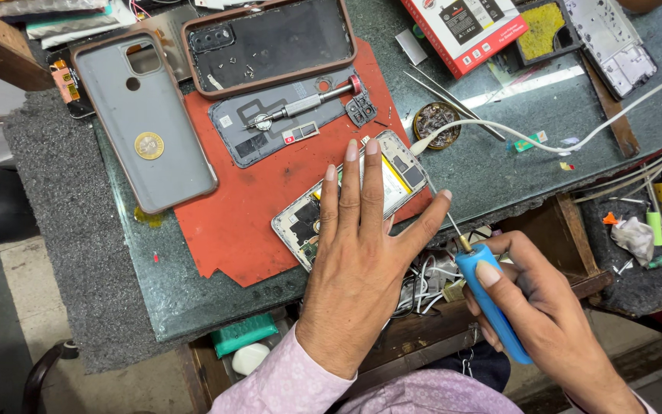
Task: The person uses a hot air gun to heat the internal components of a disassembled smartphone, then reconnects a cable and tests the device by turning it on. The phone displays a charging indicator and the brand logo.
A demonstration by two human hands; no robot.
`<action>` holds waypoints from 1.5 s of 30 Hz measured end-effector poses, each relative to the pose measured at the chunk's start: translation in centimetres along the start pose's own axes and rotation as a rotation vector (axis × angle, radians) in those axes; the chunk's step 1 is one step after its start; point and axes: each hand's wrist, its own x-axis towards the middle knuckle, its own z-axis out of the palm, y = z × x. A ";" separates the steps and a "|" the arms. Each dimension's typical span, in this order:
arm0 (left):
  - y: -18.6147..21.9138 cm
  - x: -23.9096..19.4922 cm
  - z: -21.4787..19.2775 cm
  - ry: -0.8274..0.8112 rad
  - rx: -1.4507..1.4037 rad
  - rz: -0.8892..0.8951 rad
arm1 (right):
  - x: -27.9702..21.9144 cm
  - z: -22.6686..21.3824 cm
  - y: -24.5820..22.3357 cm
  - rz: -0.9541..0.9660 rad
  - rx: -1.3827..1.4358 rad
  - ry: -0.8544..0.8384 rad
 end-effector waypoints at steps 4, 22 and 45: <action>-0.1 0.1 -0.1 0.010 -0.023 0.011 | -0.1 0.6 -0.4 0.082 -0.014 0.053; -0.4 0.0 -0.1 0.012 -0.014 0.048 | -1.1 3.3 1.0 0.047 -0.016 0.080; -0.5 -0.1 -0.3 0.014 -0.039 0.058 | -1.3 3.2 2.3 -0.004 -0.052 0.020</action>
